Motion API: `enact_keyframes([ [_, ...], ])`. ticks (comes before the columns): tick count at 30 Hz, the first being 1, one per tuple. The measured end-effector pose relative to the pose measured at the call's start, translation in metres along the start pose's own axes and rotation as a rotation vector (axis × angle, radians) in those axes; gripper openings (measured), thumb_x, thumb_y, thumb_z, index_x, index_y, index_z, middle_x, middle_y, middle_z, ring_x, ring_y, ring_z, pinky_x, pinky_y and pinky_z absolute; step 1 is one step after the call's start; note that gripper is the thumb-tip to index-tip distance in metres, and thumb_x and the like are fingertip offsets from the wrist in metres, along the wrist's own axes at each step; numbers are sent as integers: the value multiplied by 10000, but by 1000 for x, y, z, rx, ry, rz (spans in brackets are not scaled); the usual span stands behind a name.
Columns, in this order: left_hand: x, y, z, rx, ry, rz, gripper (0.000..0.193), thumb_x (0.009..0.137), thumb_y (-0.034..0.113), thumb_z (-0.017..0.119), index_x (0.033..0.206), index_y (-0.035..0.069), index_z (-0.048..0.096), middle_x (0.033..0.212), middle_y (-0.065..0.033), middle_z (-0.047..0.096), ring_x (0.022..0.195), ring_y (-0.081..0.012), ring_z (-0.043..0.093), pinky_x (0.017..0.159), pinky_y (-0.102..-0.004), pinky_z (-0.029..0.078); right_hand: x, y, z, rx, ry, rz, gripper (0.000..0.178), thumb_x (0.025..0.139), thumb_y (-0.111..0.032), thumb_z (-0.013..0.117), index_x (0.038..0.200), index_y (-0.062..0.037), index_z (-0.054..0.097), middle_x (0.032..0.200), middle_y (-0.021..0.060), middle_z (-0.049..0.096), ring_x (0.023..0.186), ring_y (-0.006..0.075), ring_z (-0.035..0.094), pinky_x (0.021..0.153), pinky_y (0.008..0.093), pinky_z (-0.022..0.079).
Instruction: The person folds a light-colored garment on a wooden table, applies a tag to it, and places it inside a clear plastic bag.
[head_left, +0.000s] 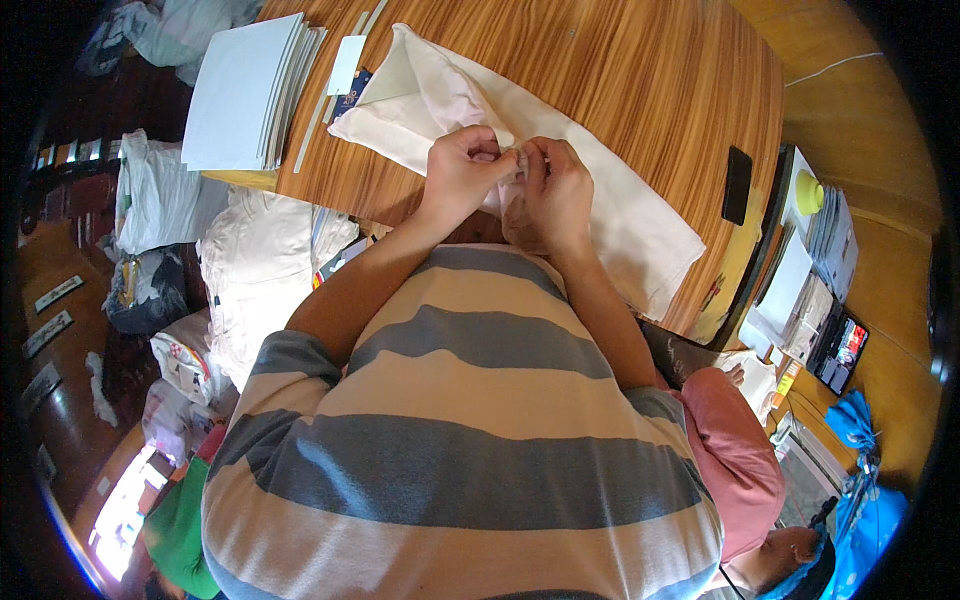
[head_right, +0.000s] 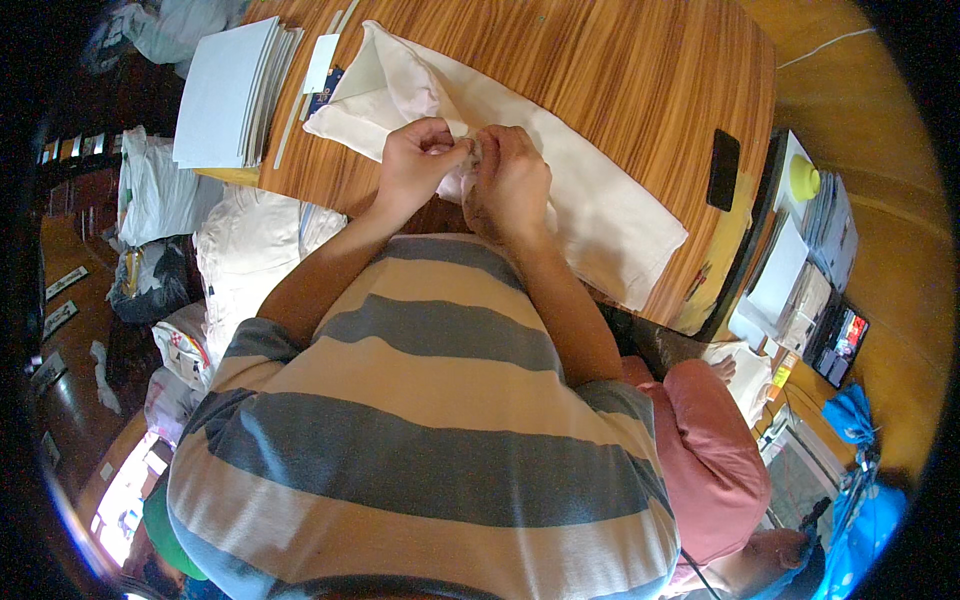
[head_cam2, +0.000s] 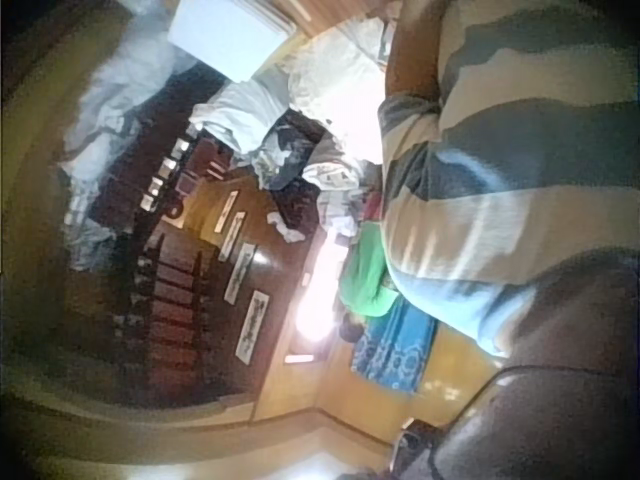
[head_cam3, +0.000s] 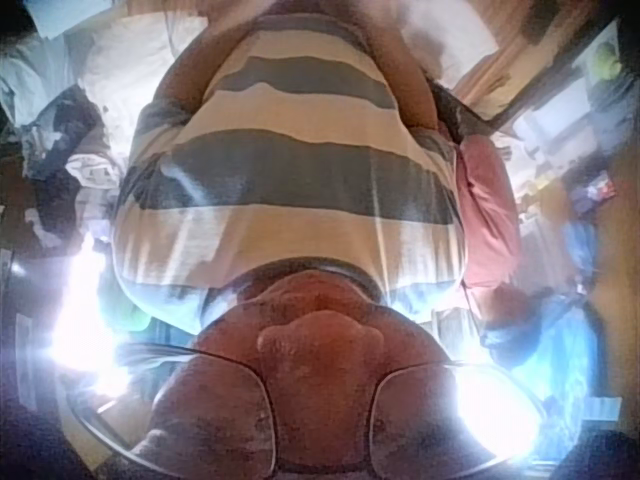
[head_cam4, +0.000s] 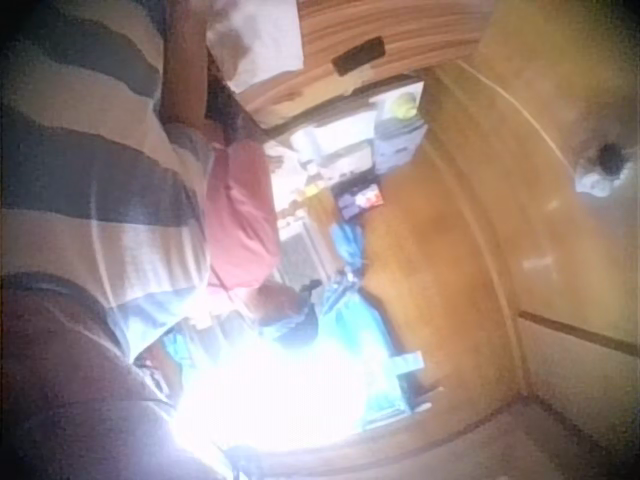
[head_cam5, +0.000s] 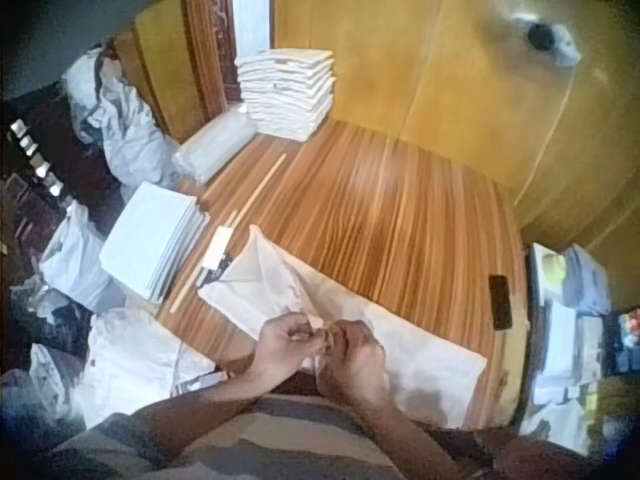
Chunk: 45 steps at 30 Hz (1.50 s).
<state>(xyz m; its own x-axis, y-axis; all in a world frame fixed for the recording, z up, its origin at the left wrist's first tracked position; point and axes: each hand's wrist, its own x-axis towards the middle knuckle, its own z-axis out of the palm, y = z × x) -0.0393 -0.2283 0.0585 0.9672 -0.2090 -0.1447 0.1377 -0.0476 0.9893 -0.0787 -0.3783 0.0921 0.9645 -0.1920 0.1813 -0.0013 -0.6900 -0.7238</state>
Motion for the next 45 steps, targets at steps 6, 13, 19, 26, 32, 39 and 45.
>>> enact_keyframes([
  [6, -2, -8, -3, -136, 29, -36, 148, 896, 23, 807, 960, -22, 680, 859, -37, 723, 762, -61, 655, 669, -222, 529, 1, 15, 16, 76, 31, 26, 135, 988, -138, 697, 989, -10, 741, 950, 198, 737, 820, 407, 724, 738, 469, 578],
  [13, -3, -4, -6, -90, 16, -32, 136, 892, 47, 814, 951, 2, 700, 847, -25, 725, 759, -52, 644, 660, -214, 511, -3, 17, 21, 170, 24, 119, 155, 987, -132, 693, 996, 11, 753, 945, 208, 749, 822, 390, 740, 744, 447, 584],
  [19, -4, -9, -8, -103, -3, 36, 149, 886, 60, 830, 892, 23, 686, 812, 3, 694, 736, -36, 602, 640, -208, 478, -6, 20, 21, 146, 18, 105, 186, 1008, -133, 682, 993, 39, 748, 875, 217, 754, 713, 349, 754, 701, 431, 585],
  [26, -3, -5, -14, -186, -52, -13, 174, 885, 59, 843, 849, 48, 673, 779, 25, 655, 702, -36, 566, 618, -206, 452, -4, 18, 18, 372, -88, 245, 205, 1037, -134, 660, 1014, 49, 749, 806, 208, 754, 713, 272, 784, 665, 376, 584],
  [32, 0, -14, -14, -177, -14, 20, 202, 883, 82, 867, 844, 55, 671, 771, 29, 643, 692, -34, 558, 596, -203, 435, -6, 15, 20, 318, -103, 248, 206, 1031, -135, 676, 1044, 58, 747, 824, 220, 757, 729, 247, 781, 672, 369, 586],
  [39, 2, -8, -19, -127, -47, -22, 211, 870, 59, 862, 985, -11, 699, 838, -29, 731, 720, -47, 640, 613, -209, 501, -6, 10, 9, 649, -179, 425, 246, 1036, -216, 730, 1076, 23, 774, 849, 118, 788, 704, 136, 725, 611, 295, 562],
  [45, 2, -11, -20, -145, -55, -7, 217, 892, 86, 860, 1003, -13, 702, 847, -37, 735, 741, -59, 661, 627, -211, 514, -8, 15, 16, 878, -134, 547, 242, 1027, -218, 752, 1075, 18, 780, 846, 91, 785, 709, 117, 718, 585, 262, 544],
])
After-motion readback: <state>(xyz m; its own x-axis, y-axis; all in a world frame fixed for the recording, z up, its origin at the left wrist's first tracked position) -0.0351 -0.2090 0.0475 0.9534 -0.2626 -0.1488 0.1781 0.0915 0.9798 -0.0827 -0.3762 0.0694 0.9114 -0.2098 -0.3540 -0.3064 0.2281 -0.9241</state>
